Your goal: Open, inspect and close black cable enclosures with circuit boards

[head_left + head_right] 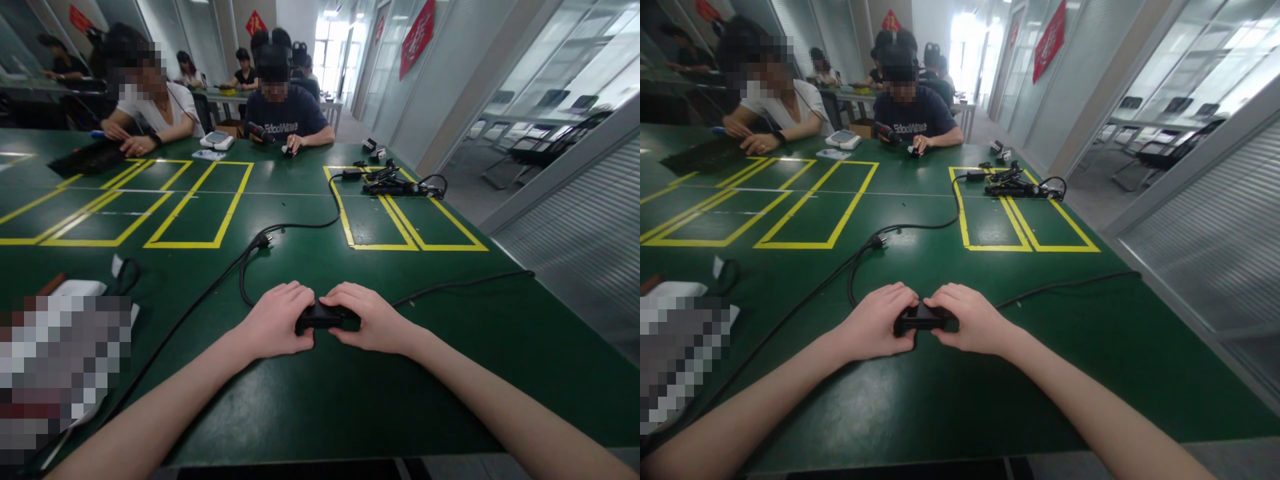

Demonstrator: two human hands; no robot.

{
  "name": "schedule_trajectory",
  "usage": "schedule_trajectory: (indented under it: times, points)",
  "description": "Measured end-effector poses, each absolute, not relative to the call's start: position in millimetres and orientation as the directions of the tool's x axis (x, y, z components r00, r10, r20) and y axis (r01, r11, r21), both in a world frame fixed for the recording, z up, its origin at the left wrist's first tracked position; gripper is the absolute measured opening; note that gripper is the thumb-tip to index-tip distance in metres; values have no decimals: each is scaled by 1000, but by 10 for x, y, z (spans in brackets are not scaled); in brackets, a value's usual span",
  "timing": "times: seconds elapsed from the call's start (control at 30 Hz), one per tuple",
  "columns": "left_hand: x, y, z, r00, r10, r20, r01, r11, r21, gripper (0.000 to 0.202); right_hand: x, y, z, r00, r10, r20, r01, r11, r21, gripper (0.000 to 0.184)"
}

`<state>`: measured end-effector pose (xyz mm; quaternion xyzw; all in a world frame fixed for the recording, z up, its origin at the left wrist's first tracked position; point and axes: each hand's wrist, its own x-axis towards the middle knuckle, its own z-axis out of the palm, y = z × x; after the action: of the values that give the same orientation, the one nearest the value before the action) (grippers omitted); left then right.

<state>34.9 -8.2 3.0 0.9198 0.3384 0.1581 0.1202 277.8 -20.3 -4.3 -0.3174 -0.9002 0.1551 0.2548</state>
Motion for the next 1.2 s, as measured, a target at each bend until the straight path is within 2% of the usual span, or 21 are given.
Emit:
schedule_trajectory:
  times: [0.33,0.47,0.63,0.77,1.07,1.13,1.2]
  points:
    - [380,-60,116,716,687,125,617,-706,349,26,2681,-221,-76,-661,682,313,599,731,-327,42]
    - [372,-42,113,735,666,126,599,-725,339,21,2680,-221,-74,-673,684,283,609,729,-313,36]
    - [380,-54,106,753,636,166,575,-760,303,16,2673,-203,-67,-721,656,222,610,753,-246,19]
    - [388,-63,113,740,646,185,590,-756,283,13,2658,-209,-31,-751,634,183,611,773,-173,22]
    - [371,-98,132,731,654,196,605,-753,259,9,2667,-248,15,-750,624,219,602,782,-163,26]
    - [356,-99,127,745,630,221,585,-775,238,5,2689,-244,14,-749,619,239,597,785,-163,27]
    - [332,-90,118,764,585,272,547,-811,208,13,2723,-232,9,-744,608,277,586,793,-167,30]
